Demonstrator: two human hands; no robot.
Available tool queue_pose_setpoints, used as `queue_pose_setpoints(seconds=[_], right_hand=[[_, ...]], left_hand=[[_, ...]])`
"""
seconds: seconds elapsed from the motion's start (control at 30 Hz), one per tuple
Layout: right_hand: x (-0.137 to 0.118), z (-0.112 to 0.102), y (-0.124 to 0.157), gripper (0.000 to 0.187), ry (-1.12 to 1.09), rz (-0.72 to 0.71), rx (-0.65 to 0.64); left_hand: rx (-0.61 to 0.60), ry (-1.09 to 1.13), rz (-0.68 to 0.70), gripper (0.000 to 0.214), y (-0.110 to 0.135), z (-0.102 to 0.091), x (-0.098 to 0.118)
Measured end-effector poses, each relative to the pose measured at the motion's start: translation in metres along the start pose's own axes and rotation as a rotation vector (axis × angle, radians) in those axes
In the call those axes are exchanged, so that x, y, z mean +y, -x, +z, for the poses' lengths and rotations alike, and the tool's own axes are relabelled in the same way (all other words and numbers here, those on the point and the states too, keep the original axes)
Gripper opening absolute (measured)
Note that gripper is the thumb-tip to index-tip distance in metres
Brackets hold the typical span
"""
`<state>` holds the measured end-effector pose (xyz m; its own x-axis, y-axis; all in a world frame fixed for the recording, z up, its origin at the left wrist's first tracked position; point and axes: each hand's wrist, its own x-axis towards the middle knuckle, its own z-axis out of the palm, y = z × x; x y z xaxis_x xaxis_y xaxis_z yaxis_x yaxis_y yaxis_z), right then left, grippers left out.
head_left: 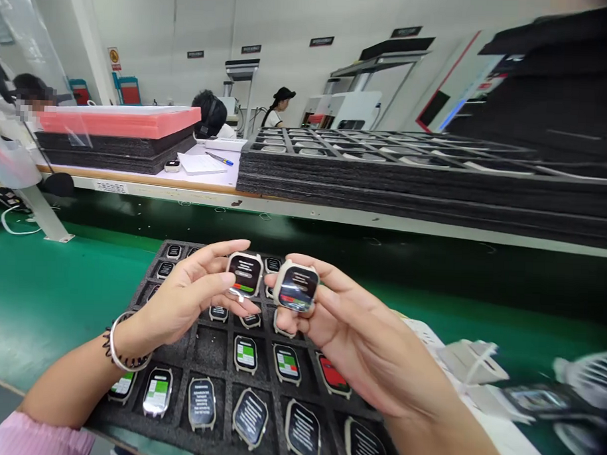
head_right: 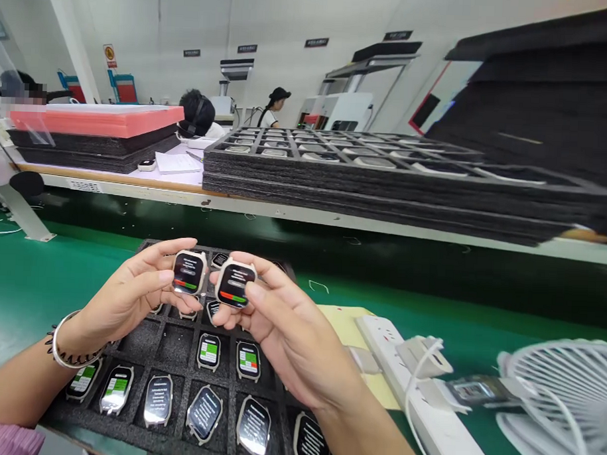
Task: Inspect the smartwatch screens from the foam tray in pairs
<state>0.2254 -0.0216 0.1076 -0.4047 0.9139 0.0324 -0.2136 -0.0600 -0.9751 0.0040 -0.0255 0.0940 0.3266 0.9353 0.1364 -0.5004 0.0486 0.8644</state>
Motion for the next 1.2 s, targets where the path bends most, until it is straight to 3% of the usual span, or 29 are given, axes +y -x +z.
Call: queue_pose_setpoints(seconds=[0.43,1.2], right_hand=[[0.009,0.002,-0.008,0.043,-0.099,-0.014,0.001],[0.013,0.001,-0.008,0.042,-0.133,-0.084,-0.083]], left_hand=[[0.051,-0.233,0.116,0.045,-0.003,-0.001,-0.006],[-0.034,-0.215,0.127,0.039,-0.002,-0.002,-0.01]])
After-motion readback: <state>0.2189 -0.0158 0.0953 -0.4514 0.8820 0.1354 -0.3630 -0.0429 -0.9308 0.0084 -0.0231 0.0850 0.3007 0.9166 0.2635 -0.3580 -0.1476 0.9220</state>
